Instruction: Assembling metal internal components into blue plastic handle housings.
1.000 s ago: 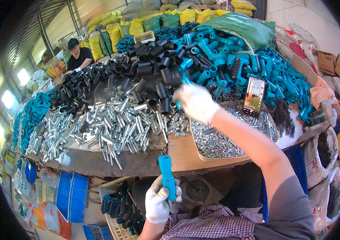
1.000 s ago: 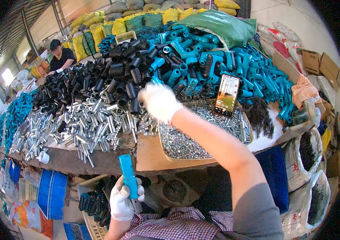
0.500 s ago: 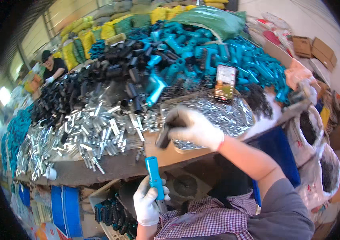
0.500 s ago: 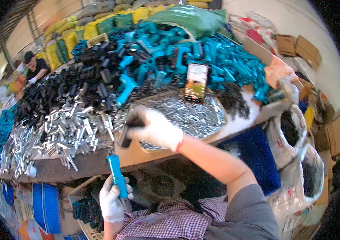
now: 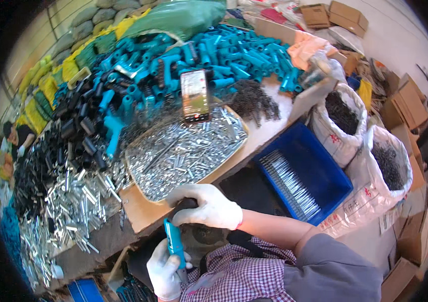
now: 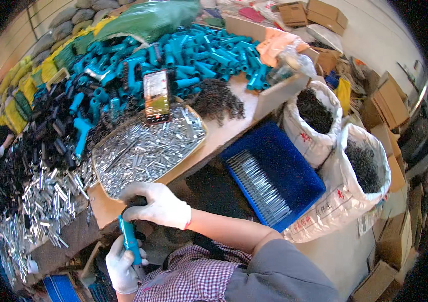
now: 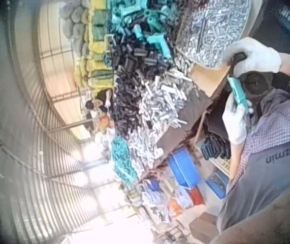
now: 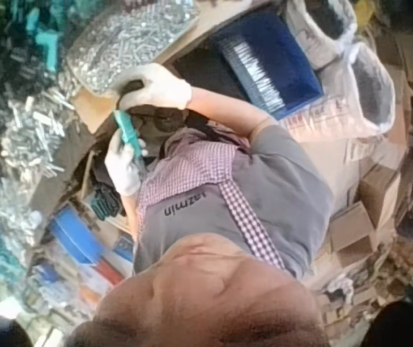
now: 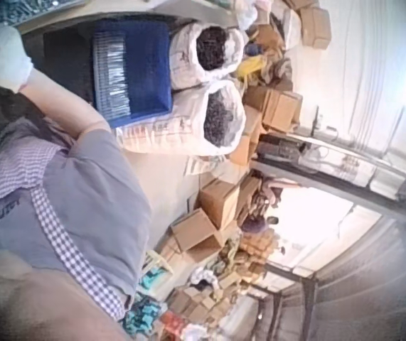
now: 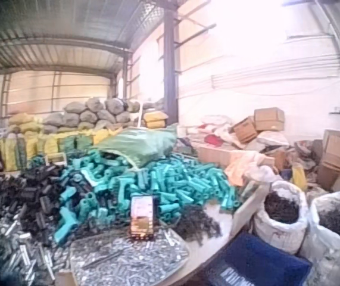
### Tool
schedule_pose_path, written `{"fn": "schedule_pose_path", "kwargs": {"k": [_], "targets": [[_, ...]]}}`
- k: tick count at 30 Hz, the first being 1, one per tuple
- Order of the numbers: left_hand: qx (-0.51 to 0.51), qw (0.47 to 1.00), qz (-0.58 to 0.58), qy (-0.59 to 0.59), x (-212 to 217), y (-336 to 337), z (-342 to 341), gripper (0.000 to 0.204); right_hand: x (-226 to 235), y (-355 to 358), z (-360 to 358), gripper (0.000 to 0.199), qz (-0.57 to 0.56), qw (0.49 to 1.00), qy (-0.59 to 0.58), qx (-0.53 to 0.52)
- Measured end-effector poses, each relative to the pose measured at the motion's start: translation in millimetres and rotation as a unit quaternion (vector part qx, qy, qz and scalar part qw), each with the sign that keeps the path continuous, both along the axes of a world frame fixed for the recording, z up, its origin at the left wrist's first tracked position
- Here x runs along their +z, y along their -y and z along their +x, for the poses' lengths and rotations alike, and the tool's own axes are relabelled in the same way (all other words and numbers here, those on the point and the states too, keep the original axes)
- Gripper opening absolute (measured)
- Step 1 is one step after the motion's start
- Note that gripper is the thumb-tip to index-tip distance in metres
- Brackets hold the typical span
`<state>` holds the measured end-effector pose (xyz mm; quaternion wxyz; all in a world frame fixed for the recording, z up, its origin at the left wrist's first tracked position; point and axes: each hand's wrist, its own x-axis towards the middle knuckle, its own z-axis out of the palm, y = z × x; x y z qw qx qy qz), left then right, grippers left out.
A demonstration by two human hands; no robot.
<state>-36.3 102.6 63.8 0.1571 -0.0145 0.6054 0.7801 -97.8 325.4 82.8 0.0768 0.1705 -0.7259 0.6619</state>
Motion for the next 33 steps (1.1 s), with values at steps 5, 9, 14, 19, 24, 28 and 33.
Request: {"fn": "schedule_pose_path", "kwargs": {"k": [5, 9, 14, 19, 24, 28, 33], "targets": [[-0.073, 0.996, 0.017, 0.05, -2, -16, 1, 0.076, -13, -5, 2, 0.037, -0.018, 0.997, -0.067, -0.045], [-0.054, 0.991, 0.109, 0.059, -5, -20, -2, 0.076, -26, 16, 20, 0.045, 0.014, 0.995, -0.098, 0.012], [-0.032, 0.951, -0.259, -0.167, 15, -47, -11, 0.111, -19, -8, 26, 0.042, 0.164, 0.962, -0.205, -0.08], [-0.056, 0.941, -0.297, -0.149, 2, -39, -7, 0.103, 8, -71, -15, 0.02, 0.229, 0.932, -0.268, 0.087], [-0.052, 0.943, -0.289, -0.156, 11, -38, -8, 0.095, 24, -181, -123, 0.018, 0.498, 0.777, -0.149, -0.356], [-0.046, 0.948, -0.281, -0.144, 6, -39, -5, 0.09, 13, -201, -150, 0.029, 0.592, 0.758, -0.037, -0.271], [-0.053, 0.936, -0.314, -0.151, 11, -35, -4, 0.092, 14, -217, -156, 0.023, 0.568, 0.778, -0.107, -0.247]]}}
